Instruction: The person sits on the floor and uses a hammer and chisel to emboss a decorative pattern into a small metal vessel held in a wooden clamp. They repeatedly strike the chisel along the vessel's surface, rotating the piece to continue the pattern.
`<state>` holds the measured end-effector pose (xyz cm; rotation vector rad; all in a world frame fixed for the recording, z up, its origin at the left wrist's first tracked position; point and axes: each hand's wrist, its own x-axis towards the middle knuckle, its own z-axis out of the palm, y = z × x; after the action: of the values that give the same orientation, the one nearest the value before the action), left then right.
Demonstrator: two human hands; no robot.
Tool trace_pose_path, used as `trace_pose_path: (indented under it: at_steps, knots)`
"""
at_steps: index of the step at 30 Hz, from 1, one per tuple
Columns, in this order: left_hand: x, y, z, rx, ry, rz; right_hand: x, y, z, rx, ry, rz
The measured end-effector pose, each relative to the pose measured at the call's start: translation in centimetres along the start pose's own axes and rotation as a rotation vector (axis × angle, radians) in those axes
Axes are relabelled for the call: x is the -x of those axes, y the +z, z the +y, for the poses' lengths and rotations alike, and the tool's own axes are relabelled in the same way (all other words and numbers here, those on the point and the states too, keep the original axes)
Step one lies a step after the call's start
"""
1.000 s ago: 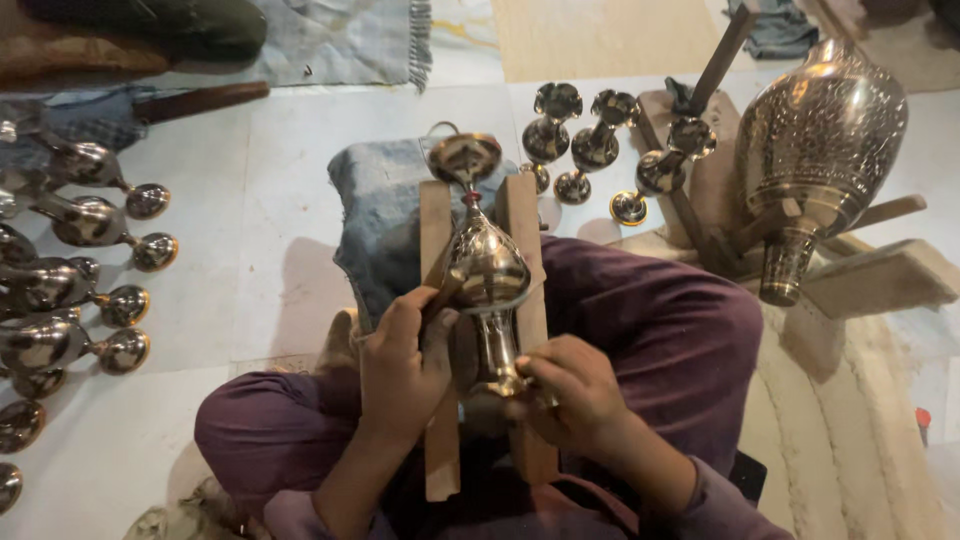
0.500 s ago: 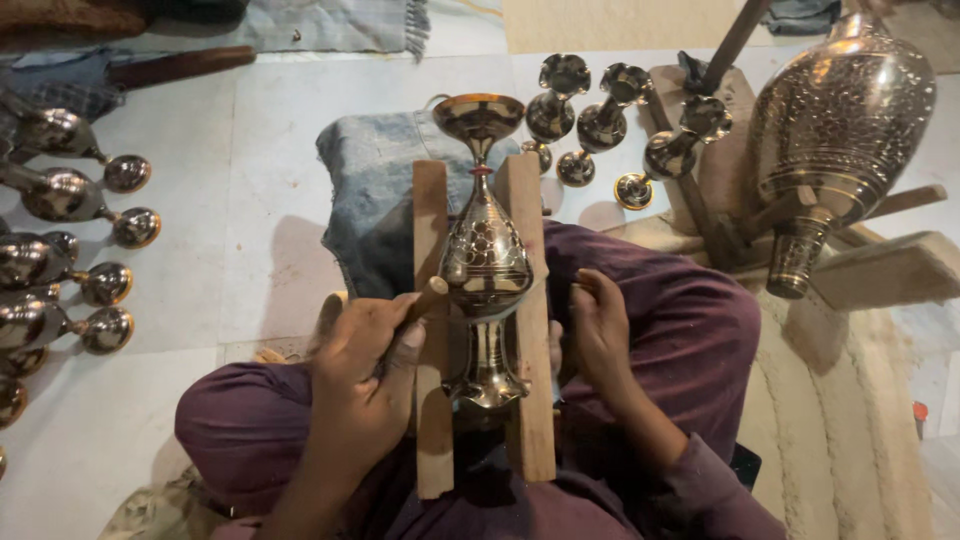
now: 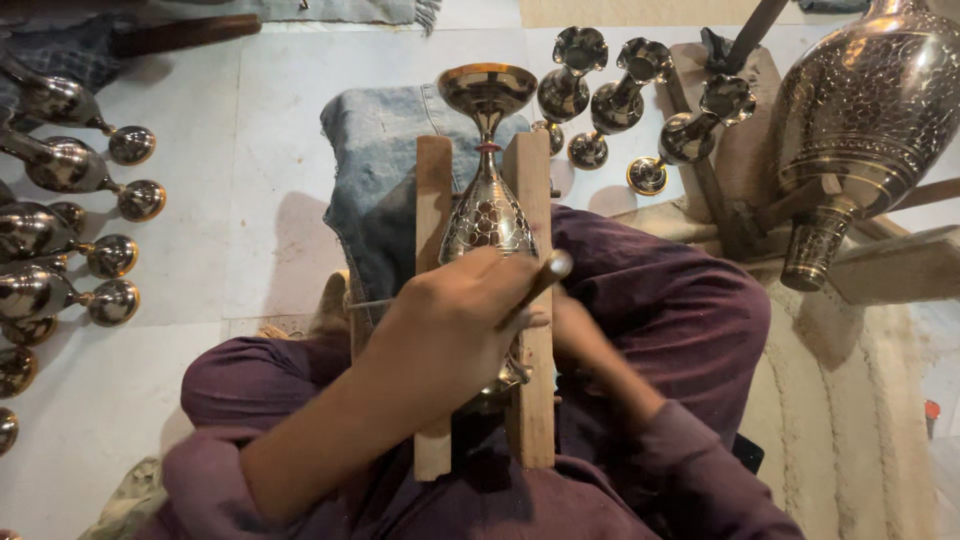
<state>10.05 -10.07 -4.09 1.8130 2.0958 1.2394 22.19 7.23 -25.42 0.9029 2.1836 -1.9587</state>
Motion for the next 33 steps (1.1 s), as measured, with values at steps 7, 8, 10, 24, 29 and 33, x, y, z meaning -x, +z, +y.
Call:
trace_pose_path:
  at_steps: [7, 8, 10, 24, 29, 33]
  knots:
    - [-1.9, 0.1, 0.0, -0.196, 0.114, -0.207, 6.2, -4.2, 2.0, -0.663, 0.183, -0.048]
    - [-2.1, 0.2, -0.1, -0.202, 0.124, -0.236, 7.2, -4.4, 2.5, -0.624, 0.112, -0.010]
    - [-2.4, 0.3, -0.2, -0.216, 0.135, -0.269, 8.6, -5.1, 3.4, -0.542, -0.040, 0.064]
    - [-1.9, -0.2, -1.0, -0.130, 0.072, -0.111, 11.2, -13.6, -3.5, 0.283, -0.477, 0.196]
    - [-2.6, 0.5, -1.6, -0.122, 0.063, -0.113, 11.2, -13.6, -8.8, 0.476, -0.431, 0.232]
    - [-2.8, 1.2, -2.2, -0.121, 0.082, -0.123, 11.9, -13.8, -11.7, 0.824, -0.222, 0.356]
